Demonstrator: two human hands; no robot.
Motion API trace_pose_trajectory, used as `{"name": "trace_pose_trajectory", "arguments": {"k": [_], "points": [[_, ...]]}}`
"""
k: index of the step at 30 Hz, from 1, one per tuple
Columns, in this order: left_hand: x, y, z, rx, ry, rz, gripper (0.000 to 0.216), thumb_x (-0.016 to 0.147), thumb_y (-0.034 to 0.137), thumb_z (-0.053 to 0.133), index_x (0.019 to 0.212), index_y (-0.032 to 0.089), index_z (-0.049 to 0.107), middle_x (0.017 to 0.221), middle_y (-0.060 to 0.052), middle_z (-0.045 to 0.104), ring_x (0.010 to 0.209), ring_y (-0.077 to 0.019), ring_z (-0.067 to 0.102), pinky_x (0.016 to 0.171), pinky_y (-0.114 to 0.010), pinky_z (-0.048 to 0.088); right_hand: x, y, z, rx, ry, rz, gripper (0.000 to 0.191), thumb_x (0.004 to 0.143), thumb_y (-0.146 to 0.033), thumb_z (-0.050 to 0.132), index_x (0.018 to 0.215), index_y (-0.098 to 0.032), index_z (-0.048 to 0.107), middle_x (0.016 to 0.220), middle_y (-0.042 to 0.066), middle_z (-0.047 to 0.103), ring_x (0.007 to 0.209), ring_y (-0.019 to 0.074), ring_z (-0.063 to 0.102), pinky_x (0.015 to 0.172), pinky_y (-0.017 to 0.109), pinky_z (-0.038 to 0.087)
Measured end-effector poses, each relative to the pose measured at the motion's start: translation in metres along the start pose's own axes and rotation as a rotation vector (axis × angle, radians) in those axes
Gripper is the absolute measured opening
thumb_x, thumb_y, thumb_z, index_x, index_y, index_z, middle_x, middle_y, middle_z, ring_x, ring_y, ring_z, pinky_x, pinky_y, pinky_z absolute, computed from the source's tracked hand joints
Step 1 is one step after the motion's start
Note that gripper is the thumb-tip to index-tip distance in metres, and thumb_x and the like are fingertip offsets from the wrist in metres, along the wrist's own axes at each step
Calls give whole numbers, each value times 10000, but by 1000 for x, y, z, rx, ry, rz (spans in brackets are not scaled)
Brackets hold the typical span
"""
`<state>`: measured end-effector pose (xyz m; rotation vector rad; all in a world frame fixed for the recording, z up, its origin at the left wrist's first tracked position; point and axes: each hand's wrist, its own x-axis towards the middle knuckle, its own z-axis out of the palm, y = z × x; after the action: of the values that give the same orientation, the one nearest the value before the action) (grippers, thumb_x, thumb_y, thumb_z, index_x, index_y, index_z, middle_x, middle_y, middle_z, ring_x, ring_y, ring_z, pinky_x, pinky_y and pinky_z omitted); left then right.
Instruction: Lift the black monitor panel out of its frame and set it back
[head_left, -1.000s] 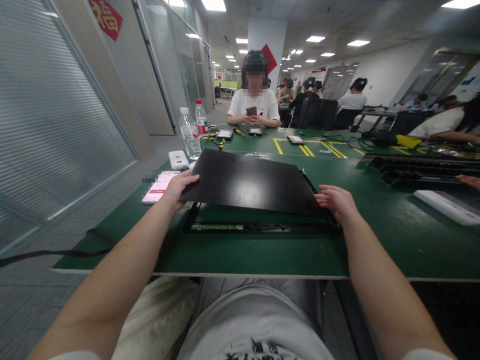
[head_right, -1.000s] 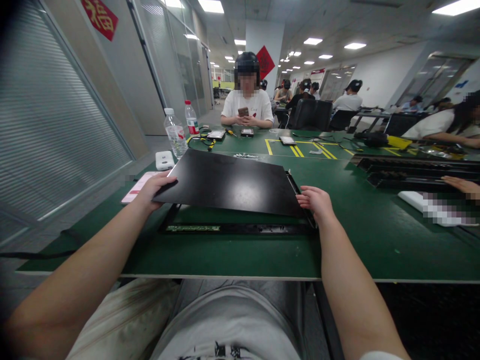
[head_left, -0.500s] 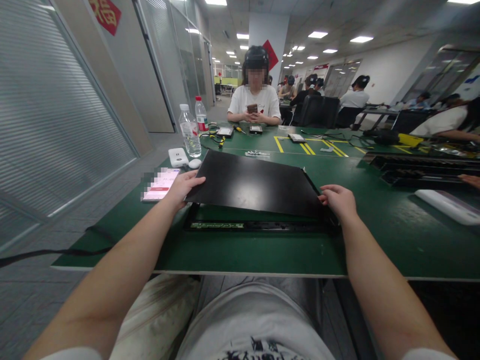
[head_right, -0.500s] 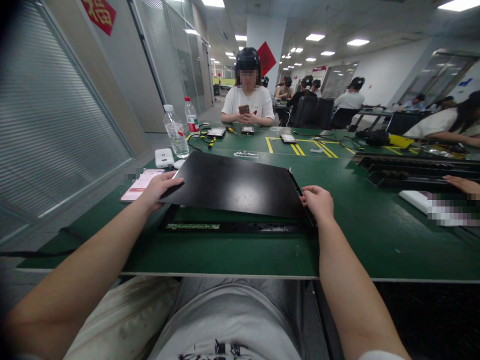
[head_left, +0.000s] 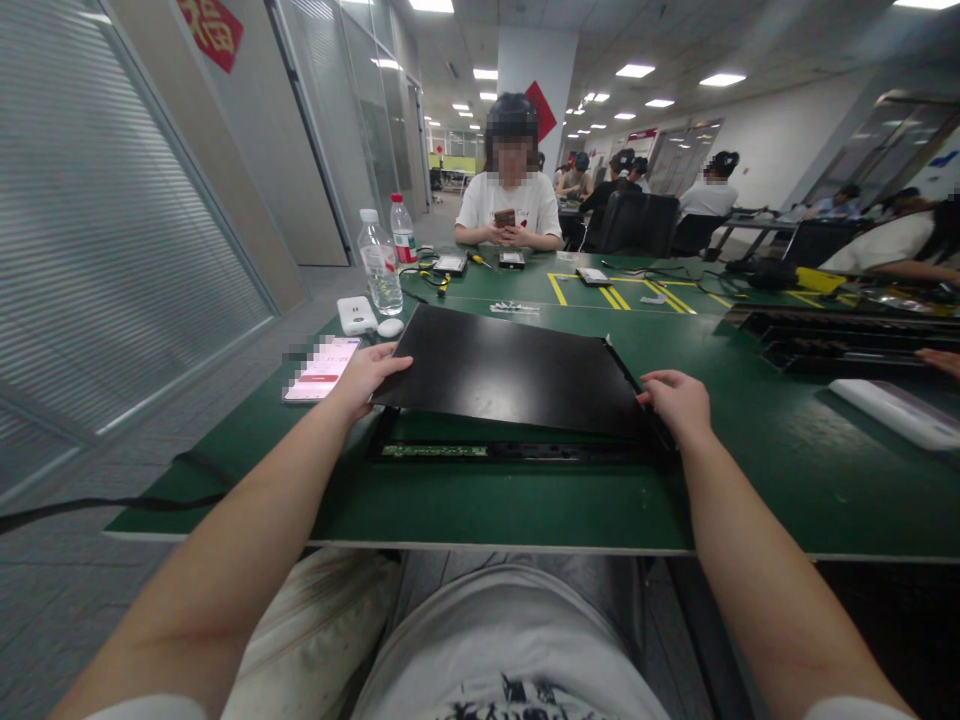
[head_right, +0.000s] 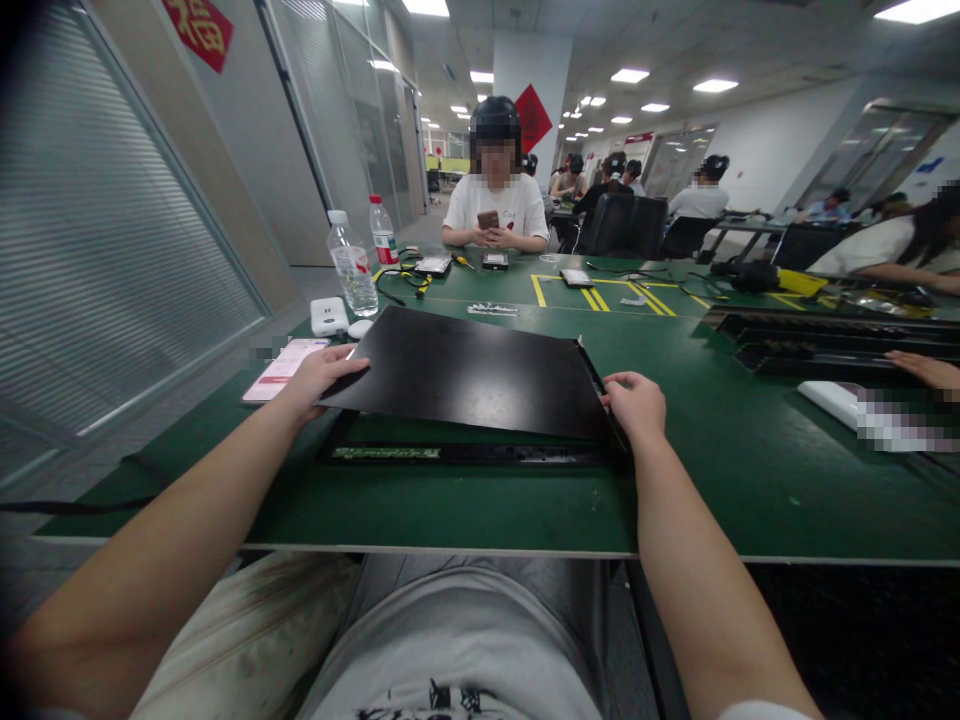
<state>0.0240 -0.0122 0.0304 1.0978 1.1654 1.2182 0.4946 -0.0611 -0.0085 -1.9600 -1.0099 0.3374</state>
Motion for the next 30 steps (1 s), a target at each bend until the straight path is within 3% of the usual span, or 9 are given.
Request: {"name": "trace_pose_trajectory", "arguments": {"k": [7, 21, 30], "points": [[4, -3, -5, 21, -14, -35, 355, 534, 211, 903, 869, 160, 799, 772, -47, 809, 640, -189, 737, 559, -236, 566, -3, -4, 0, -24, -23, 26, 341, 710, -247, 624, 992, -197, 810, 706, 42, 757, 577, 189, 633, 602, 293, 475], [-1, 2, 0, 43, 14, -30, 329, 554, 191, 879, 869, 170, 786, 726, -38, 790, 679, -224, 754, 599, -275, 590, -10, -13, -4, -58, -1, 19, 303, 707, -253, 607, 937, -201, 798, 695, 43, 752, 583, 202, 633, 618, 320, 460], [1, -7, 2, 21, -42, -69, 343, 549, 197, 889, 875, 155, 790, 750, -50, 803, 638, -196, 734, 594, -262, 578, -3, -6, -4, -122, 45, -46, 258, 695, -294, 611, 874, -213, 778, 666, 49, 737, 691, 240, 676, 669, 328, 471]]}}
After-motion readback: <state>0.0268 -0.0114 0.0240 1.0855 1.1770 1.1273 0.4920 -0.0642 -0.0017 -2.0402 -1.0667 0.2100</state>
